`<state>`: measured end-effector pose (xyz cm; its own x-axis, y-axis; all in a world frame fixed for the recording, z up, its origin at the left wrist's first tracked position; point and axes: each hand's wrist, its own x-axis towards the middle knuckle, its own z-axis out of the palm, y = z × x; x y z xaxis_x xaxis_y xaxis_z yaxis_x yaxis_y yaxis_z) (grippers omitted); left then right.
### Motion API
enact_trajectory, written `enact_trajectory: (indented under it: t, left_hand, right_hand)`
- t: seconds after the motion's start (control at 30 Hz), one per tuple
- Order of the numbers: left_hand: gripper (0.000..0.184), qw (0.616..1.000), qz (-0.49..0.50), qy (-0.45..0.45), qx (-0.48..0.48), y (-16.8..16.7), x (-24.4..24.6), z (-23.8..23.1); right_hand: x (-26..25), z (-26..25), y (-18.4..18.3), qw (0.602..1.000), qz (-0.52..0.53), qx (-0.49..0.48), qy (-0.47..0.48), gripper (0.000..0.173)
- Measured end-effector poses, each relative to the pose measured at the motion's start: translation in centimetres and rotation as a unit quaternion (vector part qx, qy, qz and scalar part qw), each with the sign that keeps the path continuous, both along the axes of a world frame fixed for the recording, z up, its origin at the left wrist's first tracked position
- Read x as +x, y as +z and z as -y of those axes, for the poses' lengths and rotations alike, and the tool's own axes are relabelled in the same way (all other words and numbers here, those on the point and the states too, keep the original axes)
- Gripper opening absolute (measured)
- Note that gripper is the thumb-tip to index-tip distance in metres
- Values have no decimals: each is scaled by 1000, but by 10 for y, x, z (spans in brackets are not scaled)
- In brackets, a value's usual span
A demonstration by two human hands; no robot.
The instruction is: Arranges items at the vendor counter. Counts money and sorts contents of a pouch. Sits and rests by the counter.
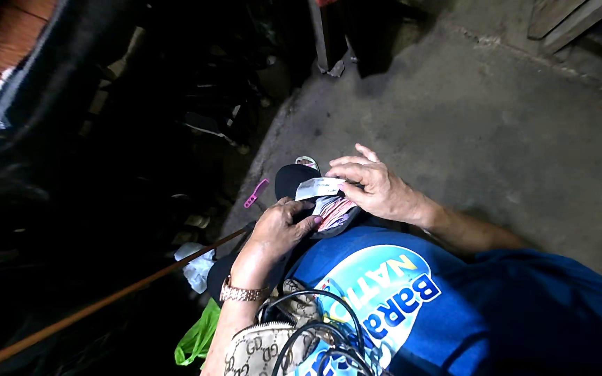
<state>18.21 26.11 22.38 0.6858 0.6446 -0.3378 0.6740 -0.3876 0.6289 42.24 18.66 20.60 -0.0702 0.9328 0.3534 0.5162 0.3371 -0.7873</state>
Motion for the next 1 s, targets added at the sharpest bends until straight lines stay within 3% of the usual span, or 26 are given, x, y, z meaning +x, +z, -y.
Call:
enact_trajectory:
  t: [0.2, 0.47, 0.6, 0.73, 0.87, 1.0]
  left_hand:
    - [43, 1000, -19, 0, -10, 4, 2, 0]
    - [47, 999, -28, 9, -16, 7, 4, 1]
    - [51, 999, -27, 8, -20, 6, 3, 1]
    - [49, 1000, -5, -3, -5, 6, 1, 2]
    - [41, 998, 50, -17, 21, 13, 1, 4]
    - [34, 992, 125, -4, -27, 20, -4, 1]
  right_hand:
    - [-9, 0, -15, 993, 80, 91, -11, 17]
    - [-8, 5, -17, 978, 202, 42, 19, 19]
    - [-4, 5, -11, 987, 149, -13, 54, 21]
    - [1, 4, -9, 994, 86, -4, 61, 25]
    - [5, 3, -9, 994, 87, -10, 64, 30]
    - [7, 4, -9, 992, 107, -23, 64, 28]
